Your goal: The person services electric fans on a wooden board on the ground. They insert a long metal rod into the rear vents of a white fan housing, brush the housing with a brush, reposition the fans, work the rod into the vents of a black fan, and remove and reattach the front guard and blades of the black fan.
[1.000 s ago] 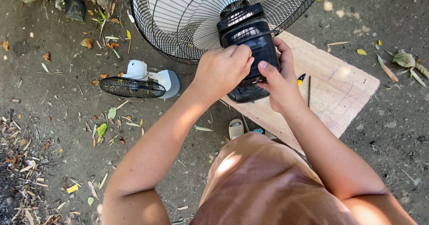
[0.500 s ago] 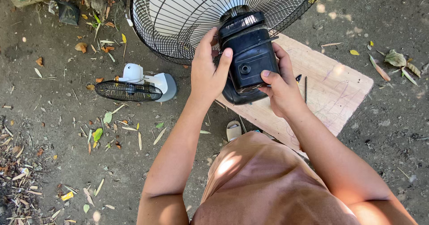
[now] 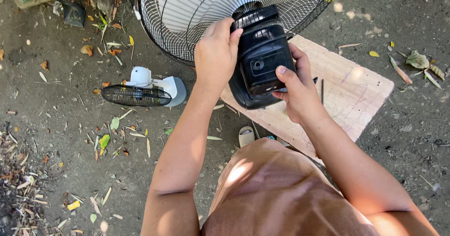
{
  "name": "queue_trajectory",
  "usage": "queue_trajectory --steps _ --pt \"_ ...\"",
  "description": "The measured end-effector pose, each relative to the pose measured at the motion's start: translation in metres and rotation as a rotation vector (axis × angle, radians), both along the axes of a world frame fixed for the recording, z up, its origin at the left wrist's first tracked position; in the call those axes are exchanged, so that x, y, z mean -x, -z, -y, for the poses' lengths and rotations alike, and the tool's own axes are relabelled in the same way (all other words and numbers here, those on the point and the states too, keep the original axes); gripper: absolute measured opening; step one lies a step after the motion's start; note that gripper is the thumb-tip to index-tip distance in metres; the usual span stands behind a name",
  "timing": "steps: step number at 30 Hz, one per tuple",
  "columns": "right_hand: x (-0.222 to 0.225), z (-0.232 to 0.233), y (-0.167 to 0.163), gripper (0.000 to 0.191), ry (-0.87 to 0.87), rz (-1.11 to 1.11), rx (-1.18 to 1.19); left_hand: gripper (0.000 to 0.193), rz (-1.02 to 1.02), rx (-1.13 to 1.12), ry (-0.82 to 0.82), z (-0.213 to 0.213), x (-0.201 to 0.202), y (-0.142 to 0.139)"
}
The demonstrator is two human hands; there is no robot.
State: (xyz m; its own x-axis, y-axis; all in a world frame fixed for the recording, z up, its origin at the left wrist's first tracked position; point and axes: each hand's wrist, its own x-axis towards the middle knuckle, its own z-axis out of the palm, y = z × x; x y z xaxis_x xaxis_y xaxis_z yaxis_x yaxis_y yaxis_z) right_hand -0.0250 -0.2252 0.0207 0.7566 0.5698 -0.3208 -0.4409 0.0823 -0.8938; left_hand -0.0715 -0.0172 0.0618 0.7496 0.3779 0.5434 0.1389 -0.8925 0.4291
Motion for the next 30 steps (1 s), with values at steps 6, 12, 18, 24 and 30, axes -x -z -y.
queue_trajectory --steps 6,12,18,24,30 --pt "0.006 -0.003 -0.002 0.082 0.020 -0.002 -0.223 0.026 0.011 0.039 0.043 0.001 0.000 0.001" --pt "0.006 0.001 -0.001 0.077 0.040 0.025 0.010 0.026 0.023 0.038 0.020 0.000 -0.001 0.001" --pt "0.010 -0.001 0.004 0.080 0.054 0.006 -0.214 0.025 0.010 0.078 0.046 0.000 0.000 0.000" --pt "0.011 0.000 0.004 0.068 0.100 0.007 -0.088 0.025 0.038 0.068 0.047 -0.001 0.000 0.000" --pt "0.007 0.004 0.005 0.069 0.066 0.000 -0.201 0.026 0.036 0.074 0.046 0.000 0.002 0.001"
